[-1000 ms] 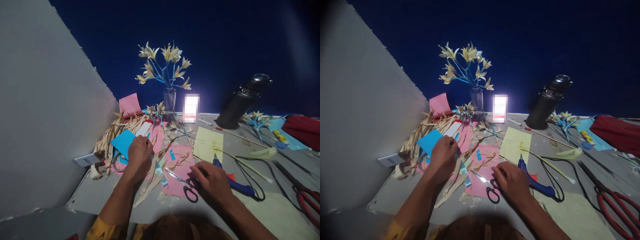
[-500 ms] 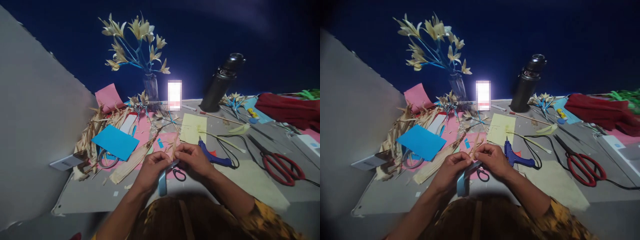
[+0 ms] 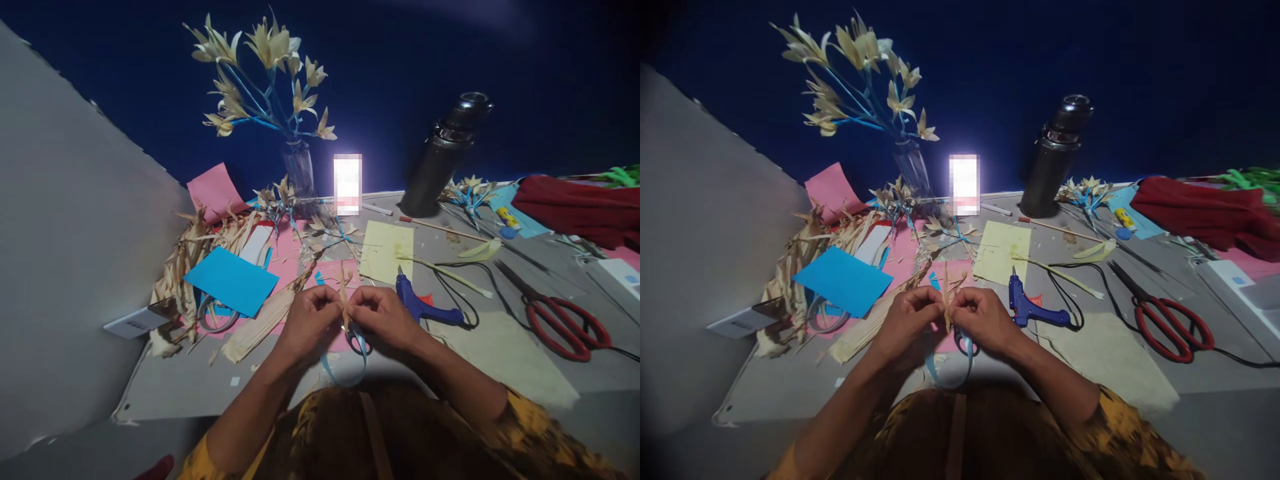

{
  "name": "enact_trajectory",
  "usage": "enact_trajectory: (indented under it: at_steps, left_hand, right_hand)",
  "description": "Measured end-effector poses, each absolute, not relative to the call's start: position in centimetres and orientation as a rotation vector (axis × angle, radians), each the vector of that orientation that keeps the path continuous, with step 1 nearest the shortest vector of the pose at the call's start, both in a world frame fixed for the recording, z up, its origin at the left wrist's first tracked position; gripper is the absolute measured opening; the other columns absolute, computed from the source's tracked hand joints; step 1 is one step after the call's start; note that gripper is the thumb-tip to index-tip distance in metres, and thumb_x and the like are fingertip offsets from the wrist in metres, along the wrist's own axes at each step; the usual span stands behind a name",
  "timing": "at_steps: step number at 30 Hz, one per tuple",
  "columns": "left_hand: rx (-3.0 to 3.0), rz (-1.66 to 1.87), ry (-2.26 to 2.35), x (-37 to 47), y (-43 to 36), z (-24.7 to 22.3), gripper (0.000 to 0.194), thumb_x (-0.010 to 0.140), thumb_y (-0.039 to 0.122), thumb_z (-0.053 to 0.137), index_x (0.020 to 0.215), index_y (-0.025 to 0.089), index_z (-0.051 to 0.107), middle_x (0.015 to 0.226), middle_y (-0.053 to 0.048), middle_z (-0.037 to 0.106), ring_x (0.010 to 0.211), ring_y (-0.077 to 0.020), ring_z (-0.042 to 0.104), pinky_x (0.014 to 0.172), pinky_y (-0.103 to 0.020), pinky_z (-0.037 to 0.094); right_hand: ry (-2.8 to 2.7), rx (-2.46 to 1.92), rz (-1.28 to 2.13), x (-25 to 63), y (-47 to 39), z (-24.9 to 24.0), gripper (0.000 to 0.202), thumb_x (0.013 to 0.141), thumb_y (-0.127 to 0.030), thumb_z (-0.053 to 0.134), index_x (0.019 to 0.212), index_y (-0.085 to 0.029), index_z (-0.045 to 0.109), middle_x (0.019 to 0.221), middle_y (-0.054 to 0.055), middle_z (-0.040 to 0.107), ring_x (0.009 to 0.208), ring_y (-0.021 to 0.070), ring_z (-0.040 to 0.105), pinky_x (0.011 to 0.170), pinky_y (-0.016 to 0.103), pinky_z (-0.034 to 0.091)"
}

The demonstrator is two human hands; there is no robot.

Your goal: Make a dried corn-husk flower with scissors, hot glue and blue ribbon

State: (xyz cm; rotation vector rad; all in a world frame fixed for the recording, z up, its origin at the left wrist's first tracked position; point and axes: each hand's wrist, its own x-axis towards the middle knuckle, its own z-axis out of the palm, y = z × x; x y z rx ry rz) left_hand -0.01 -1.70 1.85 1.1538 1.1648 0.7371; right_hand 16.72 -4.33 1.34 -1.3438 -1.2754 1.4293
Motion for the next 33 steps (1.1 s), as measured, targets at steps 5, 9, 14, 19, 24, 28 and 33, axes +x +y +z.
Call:
enact_trajectory:
  at_steps: [5,9,14,19,24,28,33]
  left_hand:
    - [1.256,0.644,1.153,-0.3,-1.6,1.9,0.008,0.068,0.023,0.062,0.063,0.018,0.059,0.060,0.001,0.058,0.056,-0.0131,0.051,0.055,-0.025,0.039]
    - [1.368,0.622,1.248,-0.1,-1.8,2.3,0.006,0.064,0.022,0.058,0.060,0.018,0.057,0.057,0.001,0.056,0.056,-0.0133,0.049,0.055,-0.025,0.037]
    - [1.435,0.612,1.325,0.0,-2.0,2.1,0.010,0.068,0.024,0.056,0.060,0.018,0.056,0.056,0.001,0.056,0.055,-0.0132,0.048,0.053,-0.025,0.034]
    - [1.429,0.582,1.284,-0.4,-2.0,2.0,0.011,0.071,0.027,0.057,0.065,0.018,0.059,0.058,0.001,0.058,0.055,-0.0138,0.050,0.054,-0.025,0.036]
    - [1.474,0.531,1.301,-0.2,-2.4,2.8,0.010,0.072,0.026,0.057,0.065,0.018,0.058,0.059,0.001,0.059,0.055,-0.0141,0.051,0.053,-0.026,0.035]
    - [1.563,0.531,1.346,0.2,-2.8,2.9,0.010,0.071,0.026,0.057,0.064,0.019,0.056,0.059,0.002,0.056,0.057,-0.0140,0.049,0.053,-0.026,0.034]
    - [1.642,0.572,1.413,0.3,-2.8,2.4,0.011,0.072,0.023,0.058,0.062,0.019,0.053,0.062,0.002,0.054,0.061,-0.0140,0.047,0.057,-0.026,0.034]
  right_hand:
    - [-1.299,-1.368,1.480,16.7,-4.3,0.9,0.011,0.069,-0.028,0.059,0.067,-0.017,0.062,0.056,-0.003,0.056,0.050,0.0103,0.044,0.048,0.022,0.032]
    - [-1.353,-1.390,1.417,16.4,-4.5,0.6,0.012,0.070,-0.028,0.059,0.065,-0.017,0.062,0.055,-0.004,0.052,0.051,0.0100,0.042,0.048,0.022,0.030]
    - [-1.364,-1.400,1.421,16.3,-4.6,0.5,0.014,0.072,-0.030,0.059,0.068,-0.017,0.064,0.057,-0.002,0.055,0.052,0.0108,0.045,0.049,0.022,0.032]
    - [-1.293,-1.365,1.498,16.5,-4.5,0.4,0.017,0.072,-0.033,0.060,0.072,-0.017,0.063,0.063,-0.001,0.058,0.054,0.0118,0.048,0.051,0.023,0.034]
    - [-1.358,-1.408,1.401,16.6,-4.4,0.0,0.013,0.070,-0.030,0.058,0.070,-0.017,0.062,0.061,-0.002,0.055,0.054,0.0119,0.046,0.051,0.024,0.032]
    - [-1.469,-1.493,1.262,16.5,-4.7,-0.1,0.010,0.070,-0.026,0.056,0.070,-0.018,0.062,0.062,-0.001,0.057,0.057,0.0128,0.047,0.053,0.024,0.032]
    - [-1.691,-1.617,0.944,16.0,-5.0,0.4,0.010,0.075,-0.023,0.057,0.068,-0.018,0.061,0.061,-0.001,0.058,0.057,0.0132,0.048,0.056,0.025,0.029]
